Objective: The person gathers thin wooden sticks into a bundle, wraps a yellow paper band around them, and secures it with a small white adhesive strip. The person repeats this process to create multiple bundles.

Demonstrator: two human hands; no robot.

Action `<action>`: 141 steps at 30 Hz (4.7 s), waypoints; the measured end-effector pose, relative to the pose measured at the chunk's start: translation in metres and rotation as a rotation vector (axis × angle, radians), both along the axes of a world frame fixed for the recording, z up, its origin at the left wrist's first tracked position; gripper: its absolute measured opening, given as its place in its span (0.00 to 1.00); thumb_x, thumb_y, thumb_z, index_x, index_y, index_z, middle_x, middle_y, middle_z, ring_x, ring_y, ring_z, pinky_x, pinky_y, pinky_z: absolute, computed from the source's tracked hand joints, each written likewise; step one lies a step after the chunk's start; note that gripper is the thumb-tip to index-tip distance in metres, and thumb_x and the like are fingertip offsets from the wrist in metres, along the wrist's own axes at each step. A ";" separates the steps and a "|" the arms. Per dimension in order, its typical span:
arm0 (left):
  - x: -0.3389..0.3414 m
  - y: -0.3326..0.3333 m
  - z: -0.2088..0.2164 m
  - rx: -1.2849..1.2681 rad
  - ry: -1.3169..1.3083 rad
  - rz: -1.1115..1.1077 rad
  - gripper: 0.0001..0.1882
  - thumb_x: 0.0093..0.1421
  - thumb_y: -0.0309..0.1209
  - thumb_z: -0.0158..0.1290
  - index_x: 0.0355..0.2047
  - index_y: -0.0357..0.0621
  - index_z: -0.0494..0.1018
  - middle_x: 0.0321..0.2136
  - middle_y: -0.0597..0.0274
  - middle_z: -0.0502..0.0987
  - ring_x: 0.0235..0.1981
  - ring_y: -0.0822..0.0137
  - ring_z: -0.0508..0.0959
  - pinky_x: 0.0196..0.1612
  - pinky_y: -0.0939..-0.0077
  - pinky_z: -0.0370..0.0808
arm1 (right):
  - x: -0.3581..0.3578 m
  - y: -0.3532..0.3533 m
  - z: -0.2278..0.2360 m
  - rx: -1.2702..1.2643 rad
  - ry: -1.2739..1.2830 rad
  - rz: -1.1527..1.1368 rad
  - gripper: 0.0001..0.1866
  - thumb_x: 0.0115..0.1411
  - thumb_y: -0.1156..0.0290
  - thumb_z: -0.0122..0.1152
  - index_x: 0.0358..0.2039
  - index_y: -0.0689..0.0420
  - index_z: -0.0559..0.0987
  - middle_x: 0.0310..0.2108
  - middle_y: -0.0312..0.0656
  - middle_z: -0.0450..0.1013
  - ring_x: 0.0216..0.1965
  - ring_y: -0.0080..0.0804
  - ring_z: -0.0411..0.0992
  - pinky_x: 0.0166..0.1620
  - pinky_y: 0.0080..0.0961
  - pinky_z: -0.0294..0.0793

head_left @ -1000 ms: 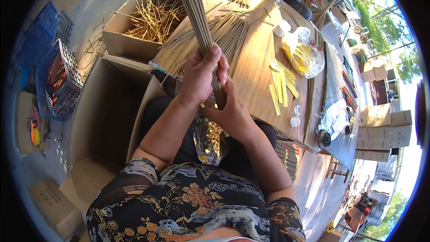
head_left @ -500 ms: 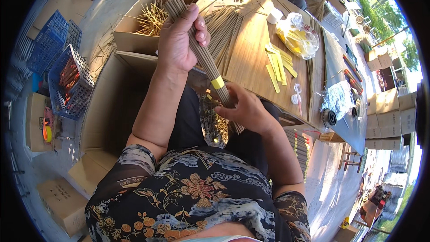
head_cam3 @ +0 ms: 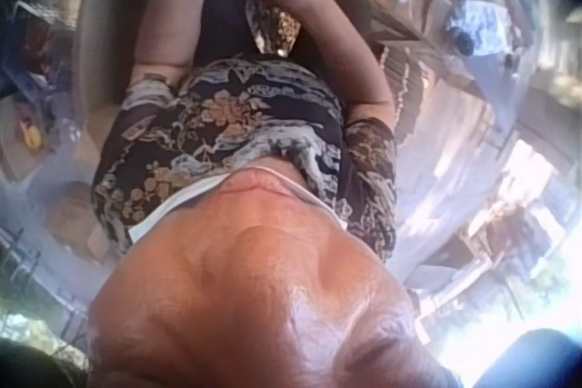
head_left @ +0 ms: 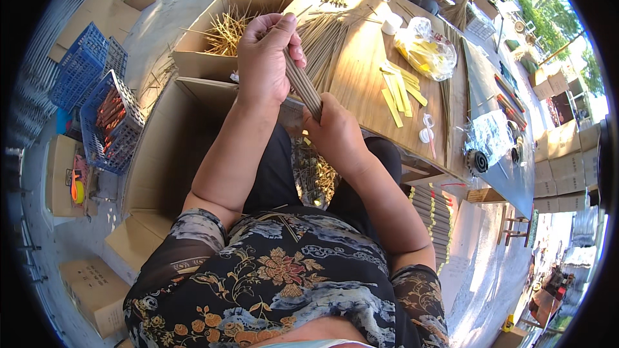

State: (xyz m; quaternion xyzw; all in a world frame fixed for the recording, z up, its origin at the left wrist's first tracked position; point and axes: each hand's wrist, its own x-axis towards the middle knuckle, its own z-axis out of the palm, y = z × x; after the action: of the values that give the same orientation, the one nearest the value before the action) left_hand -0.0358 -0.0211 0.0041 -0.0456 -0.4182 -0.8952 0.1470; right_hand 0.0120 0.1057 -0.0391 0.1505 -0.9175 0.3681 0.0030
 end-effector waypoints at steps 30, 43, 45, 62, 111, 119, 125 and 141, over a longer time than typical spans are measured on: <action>0.015 0.005 0.006 0.036 0.275 -0.342 0.26 0.59 0.45 0.45 0.51 0.42 0.58 0.32 0.52 0.73 0.29 0.63 0.75 0.33 0.70 0.74 | 0.001 0.006 0.009 -0.603 -0.182 0.204 0.10 0.55 0.68 0.55 0.30 0.63 0.70 0.21 0.44 0.70 0.24 0.27 0.69 0.30 0.26 0.68; 0.023 0.006 0.007 0.003 0.021 -0.369 0.16 0.53 0.29 0.55 0.41 0.36 0.67 0.14 0.67 0.65 0.13 0.75 0.66 0.17 0.82 0.66 | 0.003 -0.002 0.003 -0.580 -0.193 0.291 0.11 0.51 0.70 0.56 0.30 0.64 0.69 0.26 0.57 0.70 0.29 0.54 0.70 0.32 0.37 0.69; 0.020 0.004 0.008 -0.004 0.027 -0.420 0.13 0.54 0.30 0.53 0.38 0.38 0.69 0.12 0.70 0.63 0.12 0.76 0.64 0.17 0.82 0.64 | 0.005 -0.006 0.002 -0.544 -0.132 0.178 0.11 0.51 0.70 0.57 0.30 0.64 0.69 0.26 0.58 0.70 0.30 0.54 0.70 0.33 0.38 0.68; 0.029 0.021 0.008 -0.046 0.014 -0.364 0.11 0.53 0.28 0.55 0.35 0.38 0.70 0.10 0.71 0.61 0.09 0.79 0.60 0.12 0.85 0.59 | -0.001 0.001 0.009 -0.536 -0.221 0.214 0.08 0.49 0.75 0.53 0.30 0.65 0.71 0.25 0.58 0.71 0.32 0.53 0.71 0.35 0.34 0.70; 0.043 0.066 0.007 -0.488 0.171 -0.099 0.31 0.52 0.32 0.56 0.50 0.26 0.55 0.27 0.59 0.75 0.33 0.74 0.73 0.43 0.81 0.67 | -0.003 0.015 0.000 -0.672 0.193 0.011 0.11 0.46 0.74 0.55 0.31 0.64 0.70 0.25 0.56 0.72 0.30 0.54 0.71 0.32 0.39 0.71; 0.040 0.069 0.007 -0.316 0.134 -0.106 0.19 0.55 0.30 0.52 0.43 0.29 0.64 0.11 0.71 0.62 0.11 0.80 0.62 0.18 0.84 0.64 | -0.003 0.017 -0.011 -0.680 0.295 0.087 0.13 0.44 0.74 0.56 0.32 0.61 0.71 0.22 0.54 0.71 0.27 0.53 0.71 0.31 0.38 0.71; 0.032 0.059 0.014 -0.277 0.188 -0.394 0.15 0.60 0.30 0.45 0.44 0.31 0.65 0.09 0.74 0.56 0.08 0.82 0.54 0.13 0.86 0.58 | 0.003 0.033 0.005 -0.699 0.114 0.255 0.10 0.44 0.73 0.56 0.28 0.62 0.72 0.24 0.56 0.71 0.29 0.55 0.70 0.33 0.37 0.71; 0.039 0.080 -0.006 -0.642 0.077 -0.050 0.25 0.54 0.30 0.53 0.48 0.27 0.60 0.23 0.59 0.73 0.27 0.73 0.72 0.42 0.73 0.69 | 0.000 0.033 -0.010 -0.658 0.192 0.033 0.12 0.44 0.74 0.56 0.30 0.63 0.70 0.25 0.55 0.72 0.28 0.53 0.71 0.31 0.40 0.71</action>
State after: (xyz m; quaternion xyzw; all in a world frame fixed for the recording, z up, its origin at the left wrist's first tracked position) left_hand 0.0032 0.0586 -0.0019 -0.1338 -0.6720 -0.7186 0.1187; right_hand 0.0120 0.1383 -0.0489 0.1901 -0.7424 0.6287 0.1319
